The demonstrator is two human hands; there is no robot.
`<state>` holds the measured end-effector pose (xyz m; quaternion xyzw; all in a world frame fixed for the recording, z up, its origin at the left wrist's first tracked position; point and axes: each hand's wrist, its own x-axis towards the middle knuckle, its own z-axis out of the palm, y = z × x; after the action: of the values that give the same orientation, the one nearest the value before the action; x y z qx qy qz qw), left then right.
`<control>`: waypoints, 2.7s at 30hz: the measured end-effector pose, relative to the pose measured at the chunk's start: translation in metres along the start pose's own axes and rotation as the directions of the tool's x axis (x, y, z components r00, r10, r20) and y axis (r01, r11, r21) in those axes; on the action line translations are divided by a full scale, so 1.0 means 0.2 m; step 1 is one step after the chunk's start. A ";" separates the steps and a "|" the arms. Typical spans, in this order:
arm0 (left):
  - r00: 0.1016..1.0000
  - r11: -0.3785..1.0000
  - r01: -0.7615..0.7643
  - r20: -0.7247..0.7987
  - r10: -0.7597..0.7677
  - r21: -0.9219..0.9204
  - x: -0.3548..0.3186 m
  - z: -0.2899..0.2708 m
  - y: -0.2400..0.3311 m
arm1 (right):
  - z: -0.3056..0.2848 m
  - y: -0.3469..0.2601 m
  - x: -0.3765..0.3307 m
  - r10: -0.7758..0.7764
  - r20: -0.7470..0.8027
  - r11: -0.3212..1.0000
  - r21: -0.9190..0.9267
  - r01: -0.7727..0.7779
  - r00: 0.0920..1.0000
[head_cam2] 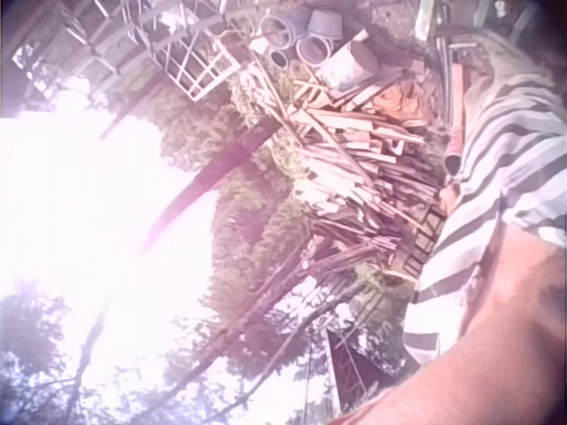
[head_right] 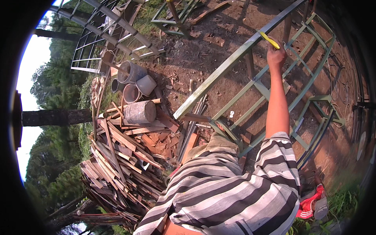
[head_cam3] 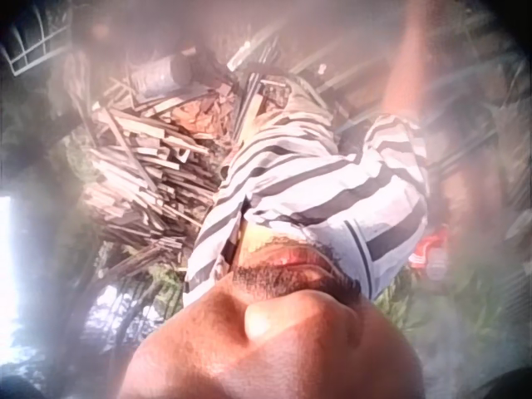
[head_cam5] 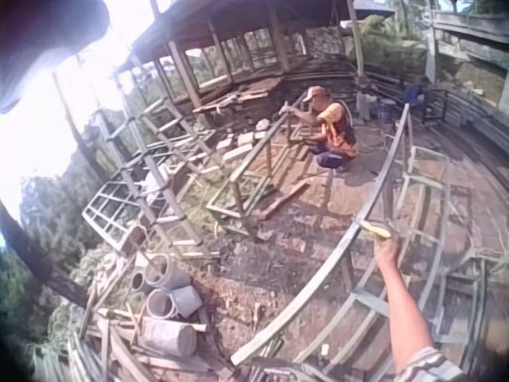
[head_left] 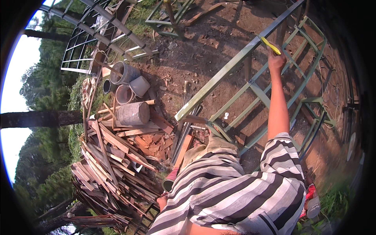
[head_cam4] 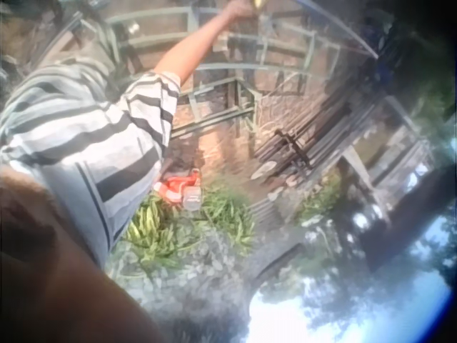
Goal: The person walks up a set of curved stone stairs carrying a paint can and brush, then proceeds to paint a green metal frame structure in an outdoor area. The person dips the brush into the can and applies paint to the metal bars of the frame.
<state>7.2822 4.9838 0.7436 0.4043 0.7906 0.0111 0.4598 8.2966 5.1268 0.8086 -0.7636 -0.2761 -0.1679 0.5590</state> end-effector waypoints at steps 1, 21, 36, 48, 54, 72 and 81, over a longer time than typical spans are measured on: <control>0.999 0.996 -0.053 0.011 0.052 0.069 0.02 0.00 -0.02 | 0.01 -0.03 0.06 -0.154 0.127 0.981 -0.097 0.167 0.980; 0.677 -0.061 0.257 0.224 -0.701 -0.965 0.12 0.22 0.03 | 0.12 -0.13 0.20 0.218 0.230 0.865 -0.496 -0.079 0.949; 0.516 -0.259 0.078 0.261 -0.816 -0.963 -0.05 0.28 -0.08 | 0.94 -1.18 -0.63 -0.084 0.995 0.884 0.049 0.464 0.055; 0.669 0.022 0.359 0.240 -0.704 -0.933 -0.21 0.34 -0.25 | 0.19 -0.06 0.44 0.035 0.220 0.850 -0.520 0.086 0.975; 0.891 0.718 0.398 0.054 -0.451 -0.572 -0.25 0.32 -0.22 | 0.11 -0.37 -0.49 -0.172 0.212 0.981 -0.051 0.187 0.962; 0.750 0.017 0.320 0.243 -0.615 -0.947 0.11 -0.02 -0.02 | 0.21 0.34 -0.70 0.983 -0.165 0.180 0.829 -0.530 0.075; 0.667 -0.346 0.152 0.355 -0.655 -0.926 0.20 0.02 -0.09 | 0.13 -0.27 -0.38 0.581 -0.214 0.793 0.369 -0.485 0.785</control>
<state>7.2638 4.9961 0.7054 -0.4108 0.6517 0.4841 0.4150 8.2029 5.1456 0.7977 -0.6812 0.0251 -0.0783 0.7275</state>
